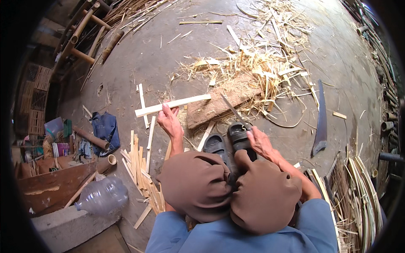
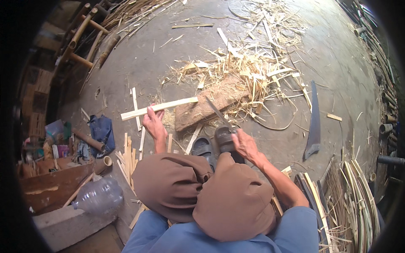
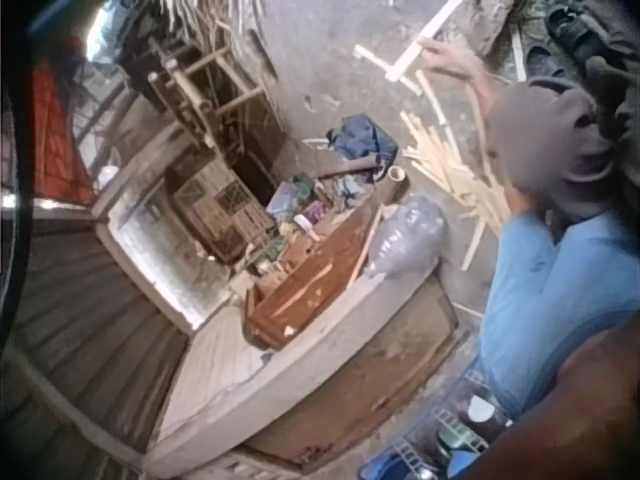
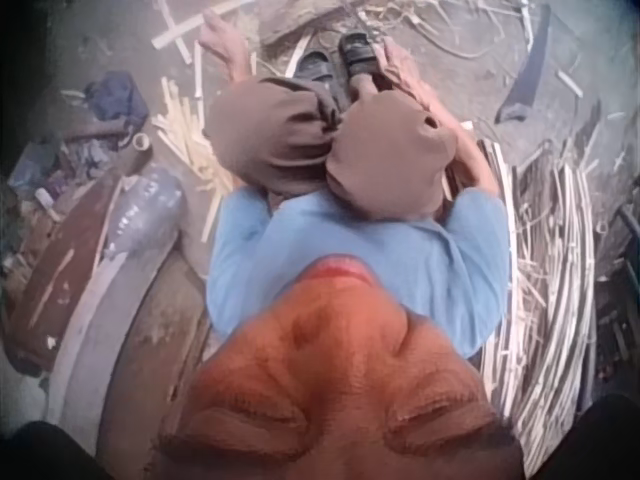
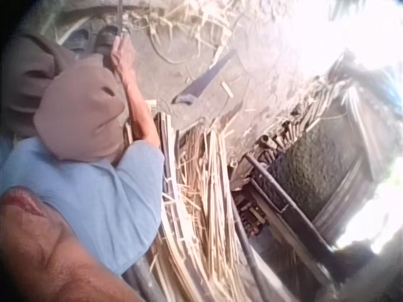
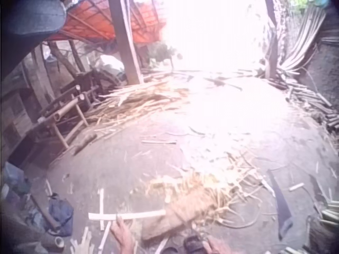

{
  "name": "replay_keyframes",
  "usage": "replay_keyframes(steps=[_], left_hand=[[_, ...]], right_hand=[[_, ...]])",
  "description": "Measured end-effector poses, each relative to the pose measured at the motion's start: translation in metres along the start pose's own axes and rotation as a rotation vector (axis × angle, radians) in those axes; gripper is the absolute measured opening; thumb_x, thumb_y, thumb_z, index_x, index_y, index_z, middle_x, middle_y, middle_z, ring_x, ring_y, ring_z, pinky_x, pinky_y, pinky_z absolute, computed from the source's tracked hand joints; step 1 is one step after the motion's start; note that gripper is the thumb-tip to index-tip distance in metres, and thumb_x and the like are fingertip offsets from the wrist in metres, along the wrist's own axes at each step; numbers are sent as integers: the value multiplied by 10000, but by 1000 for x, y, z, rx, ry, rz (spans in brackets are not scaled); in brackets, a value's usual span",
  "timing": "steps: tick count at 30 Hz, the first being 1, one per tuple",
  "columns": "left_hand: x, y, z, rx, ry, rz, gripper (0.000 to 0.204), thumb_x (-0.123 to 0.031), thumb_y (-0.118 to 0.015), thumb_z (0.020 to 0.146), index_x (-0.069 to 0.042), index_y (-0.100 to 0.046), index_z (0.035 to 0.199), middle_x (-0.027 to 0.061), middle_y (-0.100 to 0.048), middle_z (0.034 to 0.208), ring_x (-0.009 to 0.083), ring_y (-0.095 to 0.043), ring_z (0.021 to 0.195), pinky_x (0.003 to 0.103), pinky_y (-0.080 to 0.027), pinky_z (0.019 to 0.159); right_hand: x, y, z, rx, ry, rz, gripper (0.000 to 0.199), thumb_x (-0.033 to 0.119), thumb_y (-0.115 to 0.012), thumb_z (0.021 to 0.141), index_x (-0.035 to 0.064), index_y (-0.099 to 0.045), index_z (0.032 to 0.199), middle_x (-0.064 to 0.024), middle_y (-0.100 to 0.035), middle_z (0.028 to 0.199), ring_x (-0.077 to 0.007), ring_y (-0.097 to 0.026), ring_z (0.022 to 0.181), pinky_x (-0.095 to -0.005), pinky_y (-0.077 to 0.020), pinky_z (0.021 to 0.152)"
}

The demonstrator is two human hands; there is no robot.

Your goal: The person sits on the floor and repeatedly picks up thin wooden strips, shaves them with a knife against a wooden block, and places the finished pieces into a pile. The person handles each strip one at a time, rotating it to shave different sides.

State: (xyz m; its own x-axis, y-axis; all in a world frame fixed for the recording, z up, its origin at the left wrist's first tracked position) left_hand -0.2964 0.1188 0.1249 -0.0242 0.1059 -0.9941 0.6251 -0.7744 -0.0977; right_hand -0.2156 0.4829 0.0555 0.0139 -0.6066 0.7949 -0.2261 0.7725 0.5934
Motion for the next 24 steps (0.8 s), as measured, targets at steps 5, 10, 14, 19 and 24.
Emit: replay_keyframes(steps=[5,10,14,19,24], left_hand=[[-35,-35,-35,87,-246,355,483,-274,-453,1063,163,-632,963,213,-700,863,296,-733,865,377,-630,769],[-30,-37,-43,90,-283,344,487,-269,-448,1065,170,-629,959,213,-703,857,285,-736,842,371,-627,768],[-30,-31,-43,70,-298,339,475,-267,-446,1065,166,-631,995,223,-702,880,274,-734,828,358,-625,773],[-23,-23,-49,80,-277,389,451,-258,-449,1065,153,-632,1044,207,-700,898,252,-727,847,350,-622,788],[-11,-42,-49,86,-221,298,427,-236,-464,1061,156,-632,1042,210,-697,925,239,-721,842,357,-626,792]], right_hand=[[92,-37,38,163,109,181,239,271,-475,1030,40,-425,998,-260,-571,758,-477,-579,734,-524,-443,644],[54,-50,73,134,-27,181,284,311,-461,1036,33,-427,991,-267,-586,753,-494,-581,770,-532,-438,637],[92,-40,59,147,185,109,307,335,-456,1034,35,-462,971,-266,-603,747,-491,-605,762,-552,-453,641],[27,-47,56,144,-52,-18,285,319,-452,1033,37,-451,990,-286,-616,760,-496,-612,769,-562,-455,653],[21,-29,49,119,46,73,293,310,-443,1033,23,-459,974,-303,-592,739,-515,-596,761,-562,-448,650]])
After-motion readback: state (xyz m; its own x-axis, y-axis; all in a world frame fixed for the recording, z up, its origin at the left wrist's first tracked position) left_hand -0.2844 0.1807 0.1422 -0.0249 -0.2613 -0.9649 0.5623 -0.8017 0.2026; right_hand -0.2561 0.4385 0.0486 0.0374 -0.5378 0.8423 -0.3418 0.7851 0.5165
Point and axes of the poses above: each hand's wrist, its own z-axis towards the middle knuckle, its own y-axis out of the back of the hand, x = y × z, the point moved 9 cm from there along z, towards the middle knuckle
